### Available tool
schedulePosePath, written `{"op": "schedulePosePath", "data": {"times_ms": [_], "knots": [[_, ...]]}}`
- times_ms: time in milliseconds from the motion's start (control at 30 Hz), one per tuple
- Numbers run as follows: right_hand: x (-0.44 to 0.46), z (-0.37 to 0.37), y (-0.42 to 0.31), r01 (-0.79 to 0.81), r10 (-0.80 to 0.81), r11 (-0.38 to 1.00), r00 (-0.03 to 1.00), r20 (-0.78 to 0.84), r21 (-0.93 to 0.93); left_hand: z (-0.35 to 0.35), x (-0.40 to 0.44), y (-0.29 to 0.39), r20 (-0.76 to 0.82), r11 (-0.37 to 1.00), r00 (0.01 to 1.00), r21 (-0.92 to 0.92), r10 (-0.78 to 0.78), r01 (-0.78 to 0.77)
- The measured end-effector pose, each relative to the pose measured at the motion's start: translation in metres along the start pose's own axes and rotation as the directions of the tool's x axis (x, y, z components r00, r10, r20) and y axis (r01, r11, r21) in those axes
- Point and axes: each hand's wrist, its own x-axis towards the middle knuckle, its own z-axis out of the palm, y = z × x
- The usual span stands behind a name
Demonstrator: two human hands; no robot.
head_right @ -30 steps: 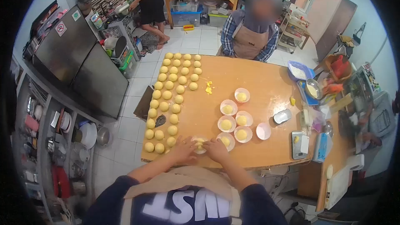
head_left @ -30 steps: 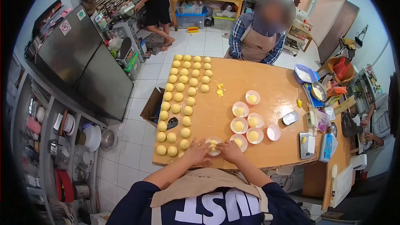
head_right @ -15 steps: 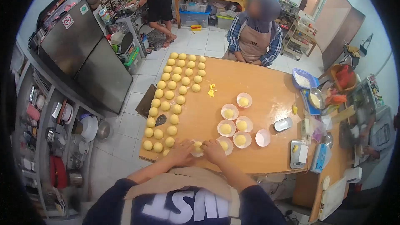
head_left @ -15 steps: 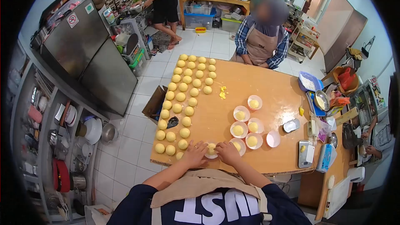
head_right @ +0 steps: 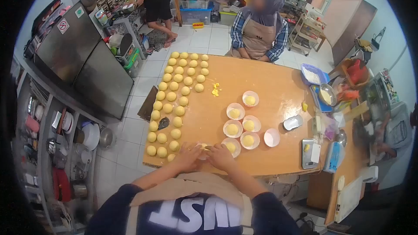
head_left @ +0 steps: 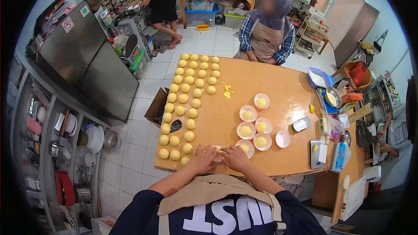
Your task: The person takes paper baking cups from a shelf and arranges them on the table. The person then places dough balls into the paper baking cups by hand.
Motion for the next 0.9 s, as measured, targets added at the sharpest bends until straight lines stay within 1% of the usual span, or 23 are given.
{"op": "schedulePosePath", "data": {"times_ms": [33, 67, 167, 267, 333, 433, 533, 733, 833, 867, 900], "knots": [[-0.002, 0.006, -0.001, 0.032, -0.032, 0.999, 0.999, -0.022, -0.023, -0.002, -0.001, 0.000, 0.041, 0.999, 0.999, 0.029, 0.018, -0.020], [-0.004, 0.013, -0.001, 0.015, -0.016, 0.999, 1.000, -0.021, -0.030, -0.004, -0.001, 0.001, 0.081, 0.998, 0.996, 0.057, 0.035, -0.040], [-0.009, 0.022, -0.002, -0.022, 0.021, 0.999, 1.000, -0.012, -0.040, -0.012, -0.003, 0.006, 0.076, 1.000, 0.997, -0.004, -0.007, 0.008], [-0.009, 0.017, -0.001, -0.035, 0.036, 0.999, 0.999, 0.012, -0.024, -0.007, -0.002, 0.004, 0.101, 1.000, 0.995, 0.009, -0.015, 0.014], [-0.007, 0.008, -0.004, -0.047, 0.048, 0.999, 0.999, 0.022, -0.011, -0.004, -0.004, 0.003, 0.093, 0.998, 0.996, 0.062, -0.015, 0.010], [-0.009, 0.012, -0.003, -0.002, 0.003, 1.000, 0.998, -0.061, 0.019, -0.003, -0.008, 0.002, 0.116, 0.995, 0.993, 0.100, -0.005, -0.007], [-0.010, 0.015, -0.004, -0.024, 0.027, 0.999, 0.998, 0.063, -0.047, -0.002, -0.009, 0.003, 0.124, 0.995, 0.992, 0.097, -0.012, 0.000], [-0.009, 0.015, -0.003, 0.009, -0.004, 0.997, 0.998, -0.068, 0.076, -0.011, -0.007, 0.002, 0.102, 0.996, 0.992, 0.062, -0.074, 0.068], [-0.010, 0.020, -0.002, -0.009, 0.019, 0.991, 0.997, -0.073, 0.131, -0.009, -0.006, 0.005, 0.144, 0.993, 0.984, 0.065, -0.108, 0.099], [-0.010, 0.021, -0.003, -0.030, 0.036, 0.992, 0.998, -0.045, 0.123, -0.009, -0.005, 0.006, 0.162, 0.991, 0.979, 0.076, -0.122, 0.111], [-0.011, 0.016, -0.007, -0.050, 0.052, 0.992, 0.998, -0.017, 0.113, -0.011, -0.004, 0.007, 0.106, 0.991, 0.988, 0.077, -0.114, 0.106]]}}
